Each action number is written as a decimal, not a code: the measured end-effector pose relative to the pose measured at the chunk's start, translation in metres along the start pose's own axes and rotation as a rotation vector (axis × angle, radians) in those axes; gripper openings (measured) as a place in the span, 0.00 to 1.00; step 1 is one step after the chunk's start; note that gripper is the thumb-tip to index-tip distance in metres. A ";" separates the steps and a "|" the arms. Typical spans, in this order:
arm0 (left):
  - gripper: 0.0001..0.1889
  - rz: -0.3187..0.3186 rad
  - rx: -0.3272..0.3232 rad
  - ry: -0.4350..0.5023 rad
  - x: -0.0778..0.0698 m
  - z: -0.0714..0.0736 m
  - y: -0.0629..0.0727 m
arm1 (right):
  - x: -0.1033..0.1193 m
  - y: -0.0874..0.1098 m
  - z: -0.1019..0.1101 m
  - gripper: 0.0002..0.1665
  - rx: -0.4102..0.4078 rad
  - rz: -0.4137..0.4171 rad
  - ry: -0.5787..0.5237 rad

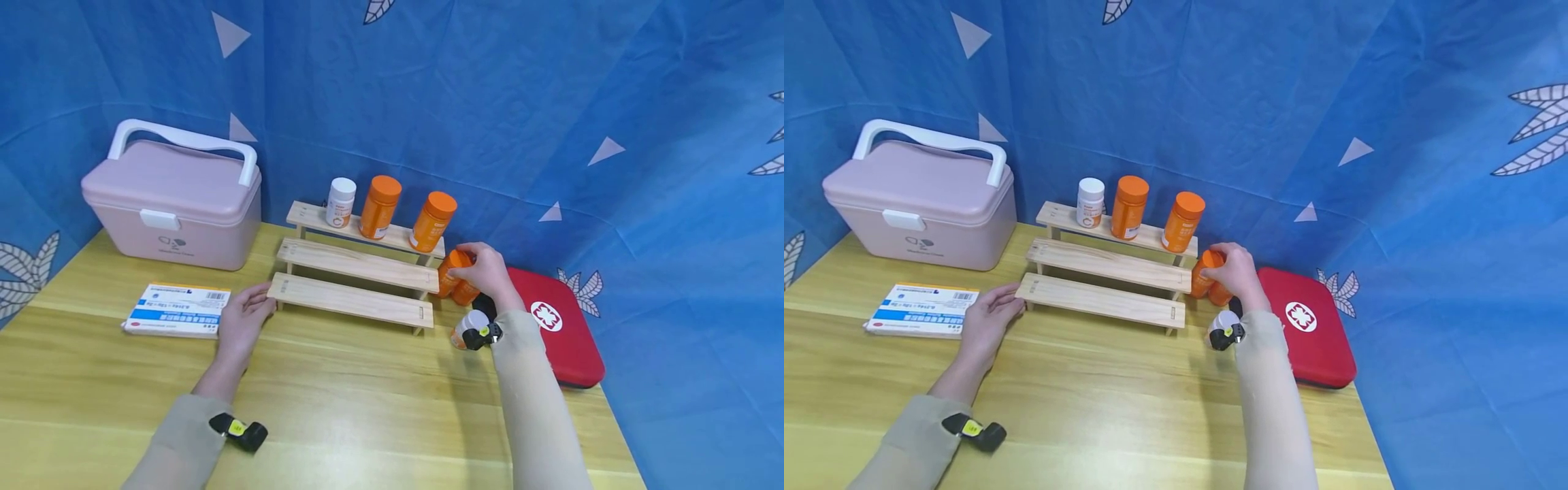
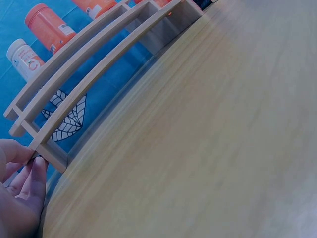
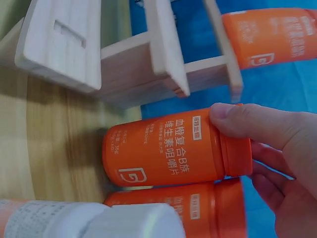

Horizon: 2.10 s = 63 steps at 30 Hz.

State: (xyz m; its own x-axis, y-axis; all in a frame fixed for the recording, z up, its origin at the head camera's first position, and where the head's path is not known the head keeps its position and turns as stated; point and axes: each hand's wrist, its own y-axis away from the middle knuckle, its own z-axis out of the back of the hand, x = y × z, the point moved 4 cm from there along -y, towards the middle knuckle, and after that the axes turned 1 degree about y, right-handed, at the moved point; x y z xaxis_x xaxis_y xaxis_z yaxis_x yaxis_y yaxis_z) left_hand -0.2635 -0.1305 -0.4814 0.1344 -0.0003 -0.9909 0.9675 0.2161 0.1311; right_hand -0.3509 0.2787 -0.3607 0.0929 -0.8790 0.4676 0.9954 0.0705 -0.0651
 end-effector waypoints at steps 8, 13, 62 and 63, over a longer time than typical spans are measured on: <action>0.22 0.004 0.003 0.005 -0.001 0.002 -0.002 | 0.007 0.028 0.010 0.32 -0.150 -0.078 -0.096; 0.22 0.004 0.003 0.000 0.000 0.002 -0.004 | 0.011 0.047 0.010 0.32 -0.217 -0.115 -0.167; 0.23 0.006 0.021 0.014 0.003 0.000 0.001 | 0.214 0.006 -0.104 0.24 -0.554 0.442 -0.488; 0.23 0.005 0.021 0.011 0.003 -0.001 0.000 | 0.214 0.006 -0.105 0.24 -0.554 0.440 -0.494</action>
State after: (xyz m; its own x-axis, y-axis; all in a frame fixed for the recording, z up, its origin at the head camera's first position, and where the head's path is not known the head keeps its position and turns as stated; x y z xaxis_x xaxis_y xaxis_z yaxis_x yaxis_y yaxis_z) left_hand -0.2628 -0.1296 -0.4847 0.1368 0.0116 -0.9905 0.9712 0.1953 0.1364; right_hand -0.3279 0.0412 -0.3532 0.5950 -0.5109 0.6204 0.7231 0.0034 -0.6907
